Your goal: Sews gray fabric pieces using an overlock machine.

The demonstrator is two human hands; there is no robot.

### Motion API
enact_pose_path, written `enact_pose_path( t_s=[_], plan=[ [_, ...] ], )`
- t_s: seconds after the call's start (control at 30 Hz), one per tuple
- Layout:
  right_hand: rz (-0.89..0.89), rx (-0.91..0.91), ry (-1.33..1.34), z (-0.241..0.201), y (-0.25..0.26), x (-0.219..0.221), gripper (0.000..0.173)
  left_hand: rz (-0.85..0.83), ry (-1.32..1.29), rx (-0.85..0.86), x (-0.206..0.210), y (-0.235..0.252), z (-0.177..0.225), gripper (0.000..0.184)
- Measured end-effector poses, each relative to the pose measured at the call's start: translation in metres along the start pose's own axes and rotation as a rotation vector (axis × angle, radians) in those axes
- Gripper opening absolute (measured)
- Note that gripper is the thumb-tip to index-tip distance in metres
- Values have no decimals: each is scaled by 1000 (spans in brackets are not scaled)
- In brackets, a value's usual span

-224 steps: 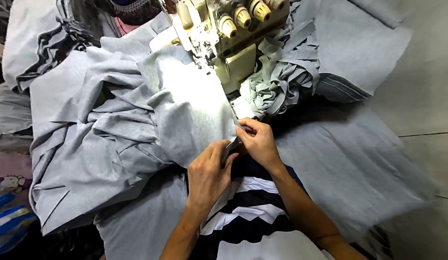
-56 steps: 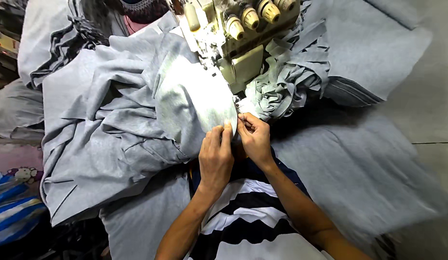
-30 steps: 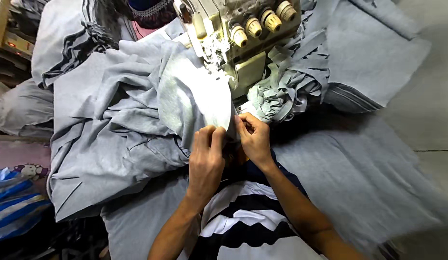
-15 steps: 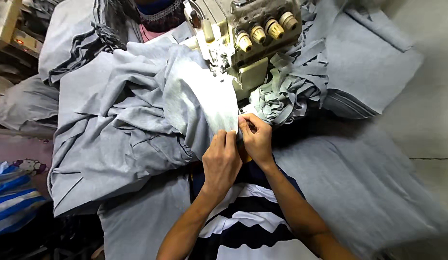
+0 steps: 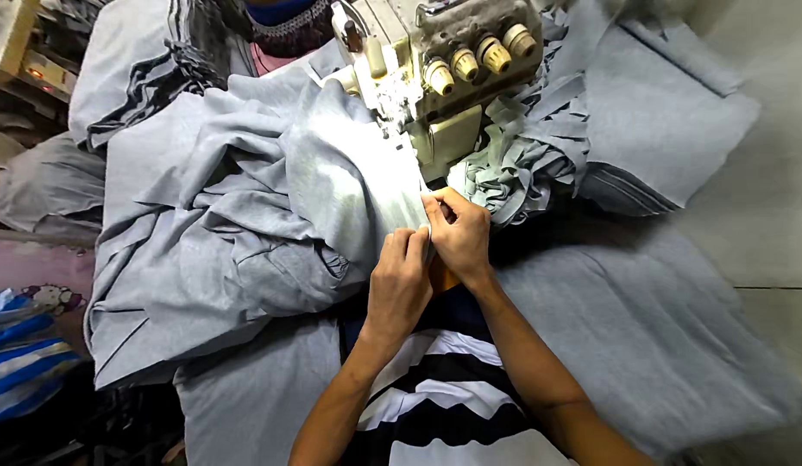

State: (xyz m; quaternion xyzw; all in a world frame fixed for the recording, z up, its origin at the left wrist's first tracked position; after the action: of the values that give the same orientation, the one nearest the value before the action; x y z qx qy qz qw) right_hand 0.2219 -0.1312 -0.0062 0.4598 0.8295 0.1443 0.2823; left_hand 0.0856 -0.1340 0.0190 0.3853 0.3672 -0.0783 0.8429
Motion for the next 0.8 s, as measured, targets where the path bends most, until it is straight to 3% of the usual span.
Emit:
enact_pose_path(
  t_s=[0.1,0.13,0.2,0.3,0.43,0.53,0.7,0.8],
  plan=[
    [-36,-27,-2,2,5,-3,21,-237,-283,63,-30,-10,-25,20],
    [-57,-27,7,3,6,-4,21,-240,-342,58,-44,-14,-37,21],
    [-100,-29,19,5,10,-8,20,-65,-190,-1,-75,-21,-66,24],
    [-195,-30,47,8,15,-16,18,16,253,-72,-109,-37,-129,54],
    [-334,-24,59,11,26,-25,13,122,297,-72,-127,-47,-180,29],
    [-457,-25,51,10,34,-33,9,213,300,-54,-170,-22,-197,23],
    [-613,-9,136,9,37,-32,14,377,366,-162,-253,40,-260,35],
    [-647,44,219,6,32,-27,20,309,463,-228,-266,85,-286,44]
  ],
)
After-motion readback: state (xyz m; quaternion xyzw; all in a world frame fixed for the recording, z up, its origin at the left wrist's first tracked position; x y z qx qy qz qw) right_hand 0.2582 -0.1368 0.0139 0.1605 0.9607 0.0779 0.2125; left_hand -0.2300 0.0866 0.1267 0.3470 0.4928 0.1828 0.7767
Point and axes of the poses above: each hand's wrist, its own y-axis towards the middle knuckle, its own x-axis out of the palm, z = x × y, the point moved 1 cm from there along y, towards the middle knuckle, and after that the axes turned 14 degrees about z, right-handed, at the moved point
